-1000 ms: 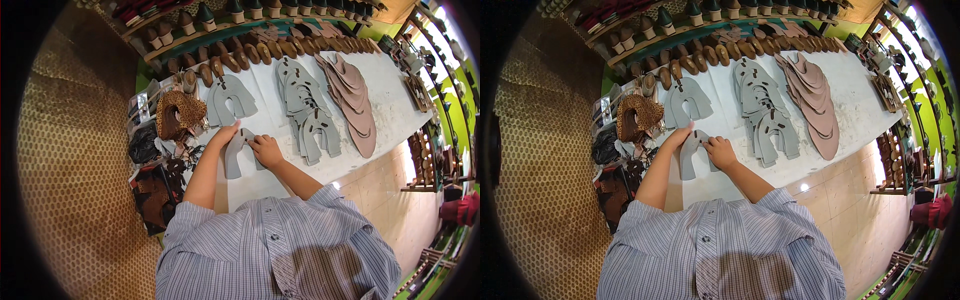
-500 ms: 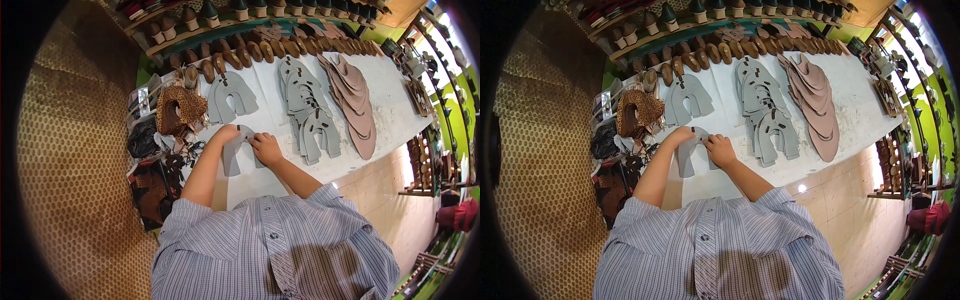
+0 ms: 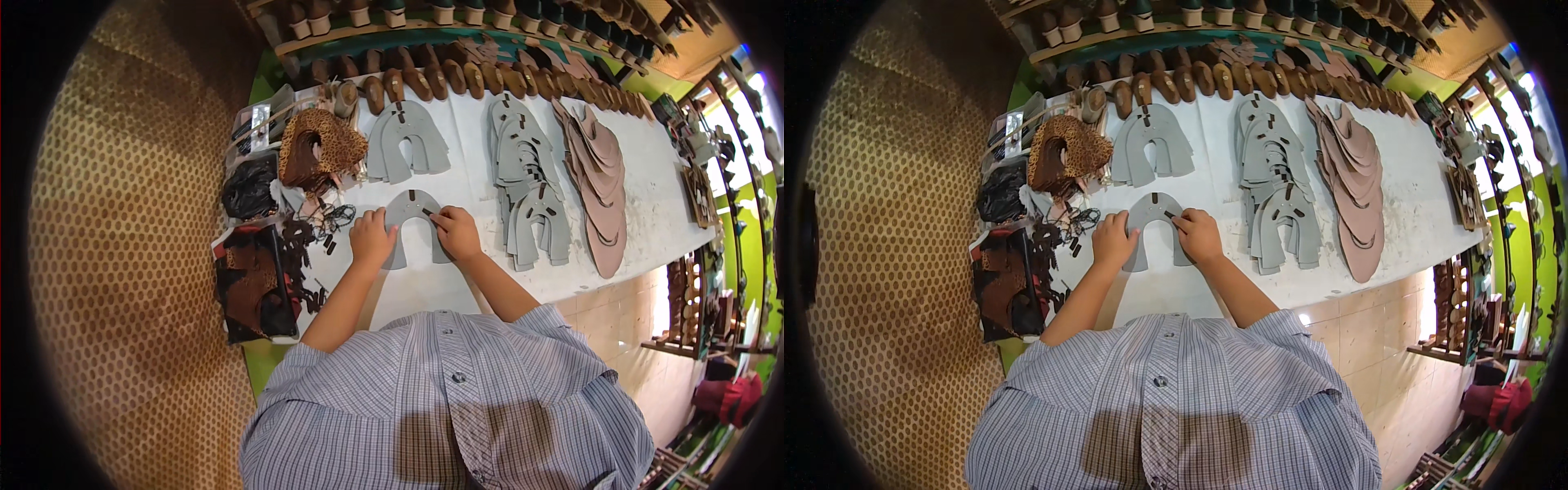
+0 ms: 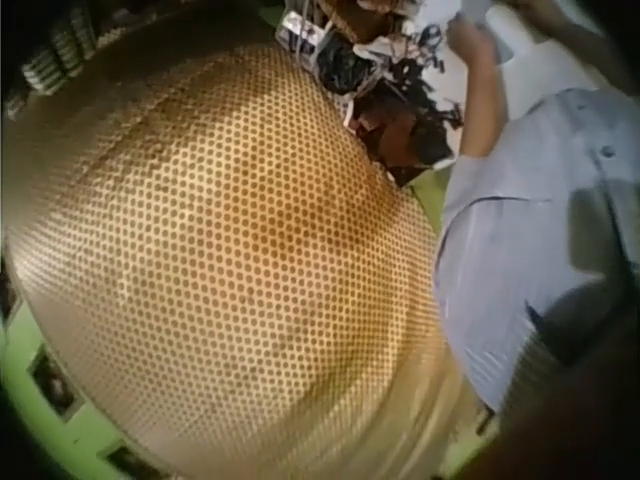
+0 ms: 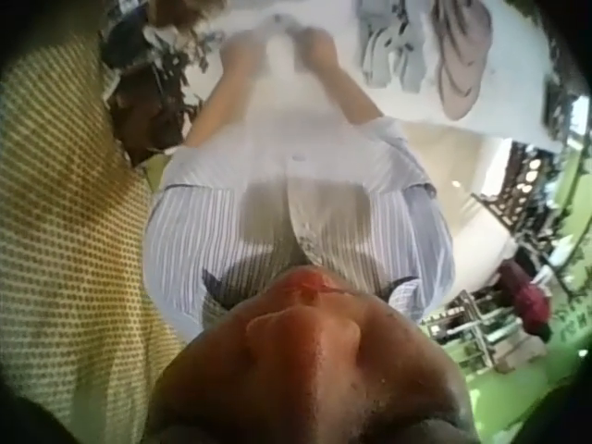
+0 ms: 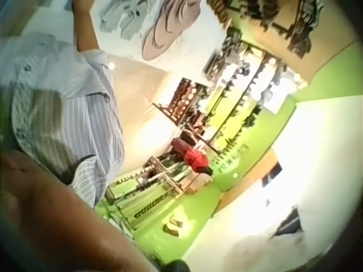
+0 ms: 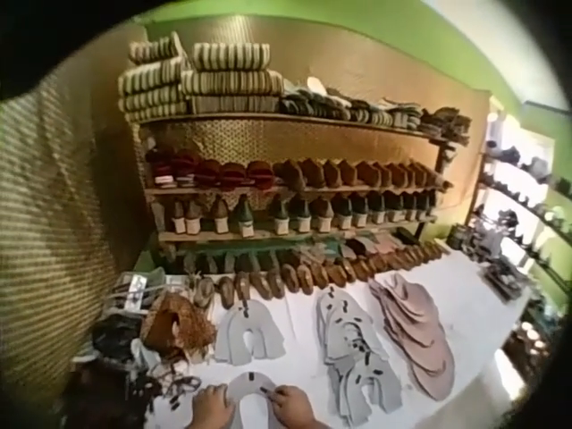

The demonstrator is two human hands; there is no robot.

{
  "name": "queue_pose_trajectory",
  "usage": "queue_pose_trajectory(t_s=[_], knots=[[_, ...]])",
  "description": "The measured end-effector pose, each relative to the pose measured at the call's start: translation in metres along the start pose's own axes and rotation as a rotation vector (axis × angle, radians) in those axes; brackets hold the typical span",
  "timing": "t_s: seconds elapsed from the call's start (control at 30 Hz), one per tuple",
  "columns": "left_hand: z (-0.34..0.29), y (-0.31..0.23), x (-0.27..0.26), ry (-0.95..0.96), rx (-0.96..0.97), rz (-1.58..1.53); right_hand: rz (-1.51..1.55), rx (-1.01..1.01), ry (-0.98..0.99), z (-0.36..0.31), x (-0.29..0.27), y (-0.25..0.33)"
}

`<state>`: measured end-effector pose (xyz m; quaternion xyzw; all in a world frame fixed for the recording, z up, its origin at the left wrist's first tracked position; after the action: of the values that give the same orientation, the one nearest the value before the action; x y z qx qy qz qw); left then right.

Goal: Preparing and sorting cut leather shoe upper components on a workbench.

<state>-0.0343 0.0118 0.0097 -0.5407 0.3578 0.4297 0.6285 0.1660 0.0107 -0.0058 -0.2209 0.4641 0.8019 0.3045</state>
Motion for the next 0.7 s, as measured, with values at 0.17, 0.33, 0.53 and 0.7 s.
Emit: queue_pose_trajectory(t_s=[0.17, 0.33, 0.53, 0.7], knots=[[-0.024, 0.010, 0.001, -0.058, 0.040, -0.052, -0.058, -0.037, -0.020, -0.001, 0.001, 0.003], [-0.043, 0.007, 0.004, -0.108, 0.080, -0.063, -0.098, -0.043, 0.027, -0.003, 0.004, 0.002], [-0.050, 0.008, 0.007, -0.140, 0.110, -0.020, -0.145, -0.051, 0.056, -0.003, 0.005, 0.005], [-0.051, 0.005, 0.006, -0.122, 0.118, -0.013, -0.152, -0.067, 0.017, -0.004, 0.007, -0.002]])
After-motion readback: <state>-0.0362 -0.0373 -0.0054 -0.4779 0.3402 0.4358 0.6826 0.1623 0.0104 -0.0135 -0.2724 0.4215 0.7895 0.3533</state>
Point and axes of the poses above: each hand's wrist, its own z-axis towards the middle knuckle, its own x-axis out of the palm, y = z × x, the point moved 1 cm from there along z, towards the middle knuckle, and after that the axes turned 9 degrees about -y, right-handed, at the moved point
